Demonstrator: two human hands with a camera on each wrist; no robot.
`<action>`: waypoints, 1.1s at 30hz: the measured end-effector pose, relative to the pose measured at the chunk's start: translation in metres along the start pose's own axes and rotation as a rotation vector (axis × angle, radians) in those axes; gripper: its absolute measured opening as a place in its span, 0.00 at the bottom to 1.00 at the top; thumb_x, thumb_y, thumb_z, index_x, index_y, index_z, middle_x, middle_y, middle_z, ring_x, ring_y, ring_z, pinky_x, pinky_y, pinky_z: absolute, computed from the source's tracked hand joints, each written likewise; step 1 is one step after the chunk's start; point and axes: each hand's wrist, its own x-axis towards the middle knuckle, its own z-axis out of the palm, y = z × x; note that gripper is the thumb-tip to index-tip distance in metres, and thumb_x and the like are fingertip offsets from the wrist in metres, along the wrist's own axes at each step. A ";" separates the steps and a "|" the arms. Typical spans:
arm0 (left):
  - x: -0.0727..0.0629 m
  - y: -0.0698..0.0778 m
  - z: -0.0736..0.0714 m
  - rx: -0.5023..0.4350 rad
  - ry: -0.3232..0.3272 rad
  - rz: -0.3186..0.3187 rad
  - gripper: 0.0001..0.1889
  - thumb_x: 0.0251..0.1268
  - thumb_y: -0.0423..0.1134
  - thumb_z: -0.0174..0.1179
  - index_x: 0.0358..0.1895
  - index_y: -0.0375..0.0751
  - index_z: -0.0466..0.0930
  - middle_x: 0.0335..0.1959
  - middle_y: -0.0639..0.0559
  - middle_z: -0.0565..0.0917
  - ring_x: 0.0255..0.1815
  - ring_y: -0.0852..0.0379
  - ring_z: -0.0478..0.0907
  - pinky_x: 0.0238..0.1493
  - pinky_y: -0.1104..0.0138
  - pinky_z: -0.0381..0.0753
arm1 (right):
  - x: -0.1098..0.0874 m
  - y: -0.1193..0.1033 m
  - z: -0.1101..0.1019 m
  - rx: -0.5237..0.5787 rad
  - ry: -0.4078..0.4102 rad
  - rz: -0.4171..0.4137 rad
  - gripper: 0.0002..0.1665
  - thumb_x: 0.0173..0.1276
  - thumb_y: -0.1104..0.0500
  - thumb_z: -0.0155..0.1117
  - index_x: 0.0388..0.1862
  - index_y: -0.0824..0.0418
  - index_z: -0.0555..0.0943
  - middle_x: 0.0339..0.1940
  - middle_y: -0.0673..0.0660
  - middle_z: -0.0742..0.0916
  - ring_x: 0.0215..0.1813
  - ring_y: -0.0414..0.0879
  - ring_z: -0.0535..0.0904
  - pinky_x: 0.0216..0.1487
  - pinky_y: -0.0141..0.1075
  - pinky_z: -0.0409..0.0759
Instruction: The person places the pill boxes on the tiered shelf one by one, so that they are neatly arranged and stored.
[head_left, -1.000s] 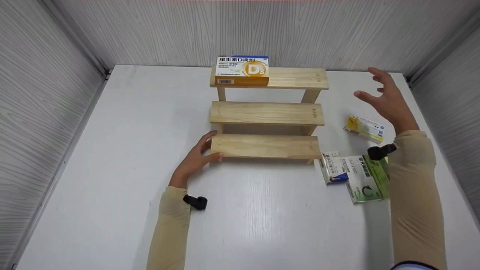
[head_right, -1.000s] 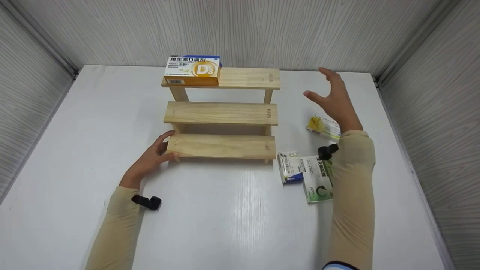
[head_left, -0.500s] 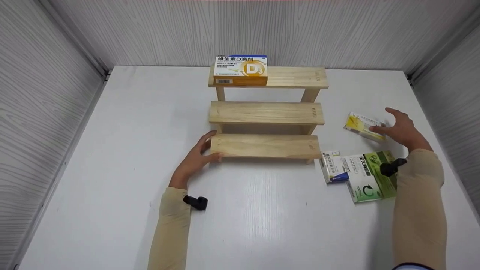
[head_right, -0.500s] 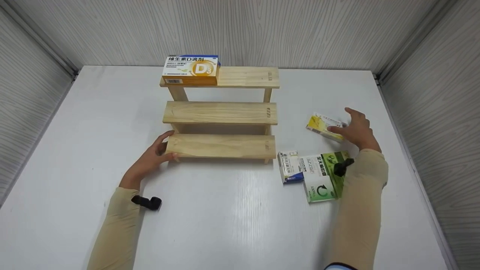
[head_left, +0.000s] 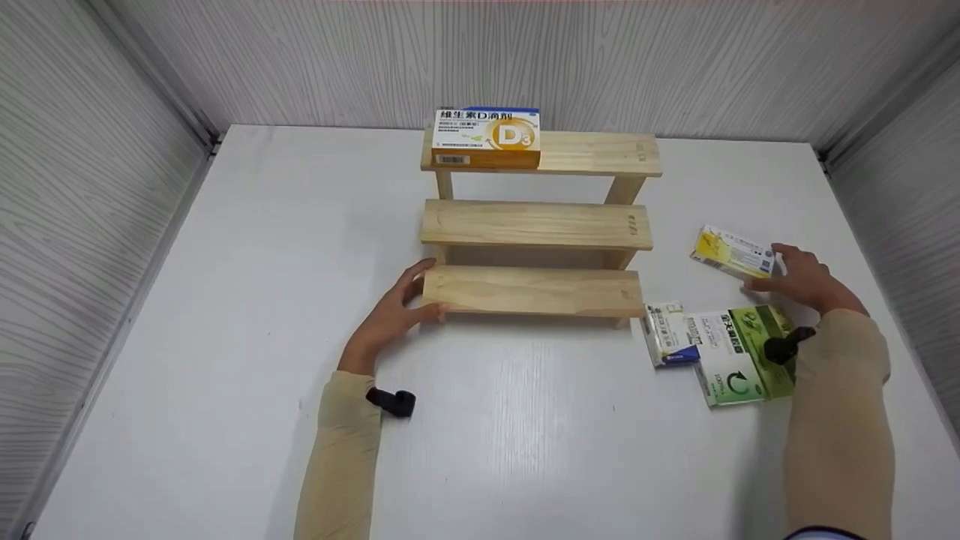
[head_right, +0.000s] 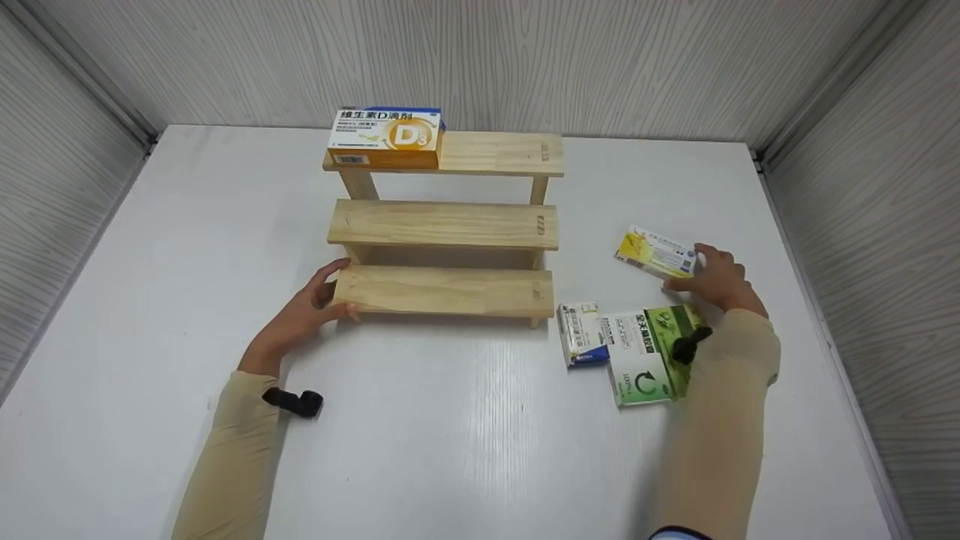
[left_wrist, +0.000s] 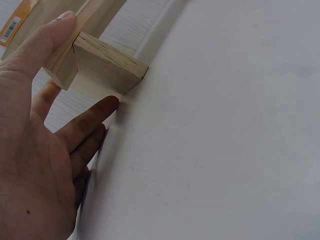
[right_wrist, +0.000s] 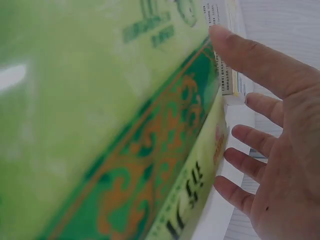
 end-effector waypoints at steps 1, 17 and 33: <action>0.000 0.002 0.000 -0.001 -0.003 0.000 0.43 0.61 0.45 0.66 0.76 0.64 0.50 0.77 0.42 0.54 0.79 0.45 0.49 0.75 0.47 0.49 | 0.000 0.001 0.000 0.002 0.003 0.004 0.67 0.63 0.32 0.60 0.77 0.66 0.32 0.73 0.81 0.45 0.71 0.81 0.40 0.64 0.73 0.47; -0.017 0.029 0.002 -0.014 -0.016 0.009 0.42 0.61 0.42 0.66 0.76 0.57 0.52 0.77 0.39 0.54 0.79 0.44 0.48 0.75 0.48 0.51 | -0.004 0.002 -0.002 0.161 0.140 -0.073 0.60 0.65 0.37 0.61 0.78 0.66 0.40 0.75 0.76 0.51 0.71 0.74 0.51 0.62 0.68 0.59; -0.016 0.026 0.001 -0.016 -0.023 0.006 0.43 0.61 0.43 0.66 0.76 0.59 0.51 0.77 0.41 0.53 0.79 0.44 0.48 0.74 0.47 0.51 | -0.032 -0.032 -0.027 0.441 0.404 -0.208 0.43 0.66 0.46 0.64 0.76 0.45 0.56 0.66 0.40 0.65 0.38 0.30 0.73 0.40 0.25 0.68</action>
